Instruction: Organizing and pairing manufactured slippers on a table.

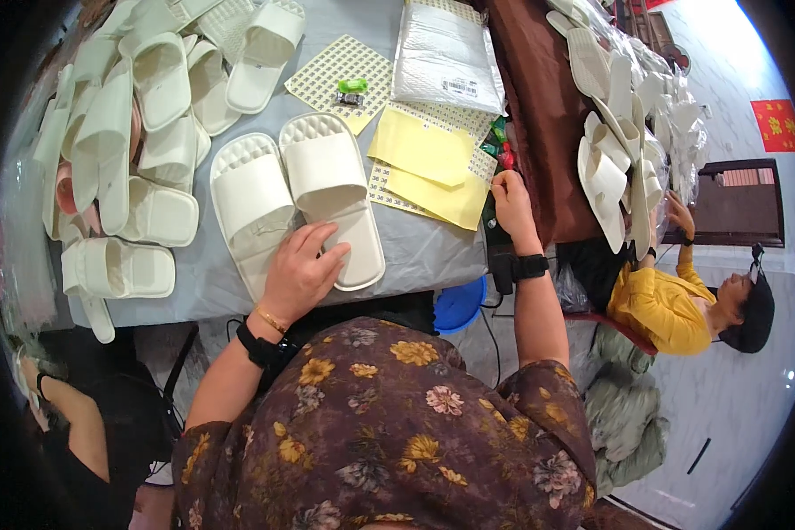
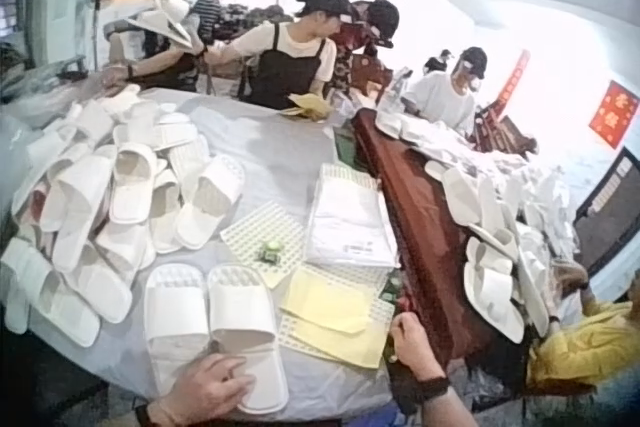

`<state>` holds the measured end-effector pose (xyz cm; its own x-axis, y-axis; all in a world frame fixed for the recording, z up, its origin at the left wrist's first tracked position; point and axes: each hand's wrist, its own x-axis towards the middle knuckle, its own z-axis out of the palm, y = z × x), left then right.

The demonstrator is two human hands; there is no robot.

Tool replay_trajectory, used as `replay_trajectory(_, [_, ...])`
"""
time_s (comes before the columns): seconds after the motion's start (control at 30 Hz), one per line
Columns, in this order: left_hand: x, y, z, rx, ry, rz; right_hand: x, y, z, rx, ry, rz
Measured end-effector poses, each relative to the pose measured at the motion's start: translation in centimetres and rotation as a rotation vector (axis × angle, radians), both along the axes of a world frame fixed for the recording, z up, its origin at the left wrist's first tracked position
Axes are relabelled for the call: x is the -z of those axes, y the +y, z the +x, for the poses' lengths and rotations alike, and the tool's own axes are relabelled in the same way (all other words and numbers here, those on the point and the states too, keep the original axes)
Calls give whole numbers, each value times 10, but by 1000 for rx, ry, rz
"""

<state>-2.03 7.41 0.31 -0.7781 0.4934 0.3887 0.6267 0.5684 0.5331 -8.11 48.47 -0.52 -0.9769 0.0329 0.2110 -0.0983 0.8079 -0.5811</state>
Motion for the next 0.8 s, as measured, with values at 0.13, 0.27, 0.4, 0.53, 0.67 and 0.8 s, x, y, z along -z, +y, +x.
replay_trajectory(0.13, [2,1,-1,-4,29,20,0,-1,2,80,106,99])
replay_trajectory(0.27, [6,-1,-1,-14,9,19,-24,-37,8,64,71,45])
replay_trajectory(0.4, [6,-2,-1,-1,8,48,-41,-103,21,-136,-139,-151])
replay_trajectory(0.53, [13,-5,-1,-5,55,89,-46,-174,29,-431,-362,-96])
replay_trajectory(0.67, [13,-7,0,-11,68,113,-39,-208,32,-545,-411,3])
replay_trajectory(0.8, [14,-9,2,-8,26,128,-38,-219,33,-568,-404,128])
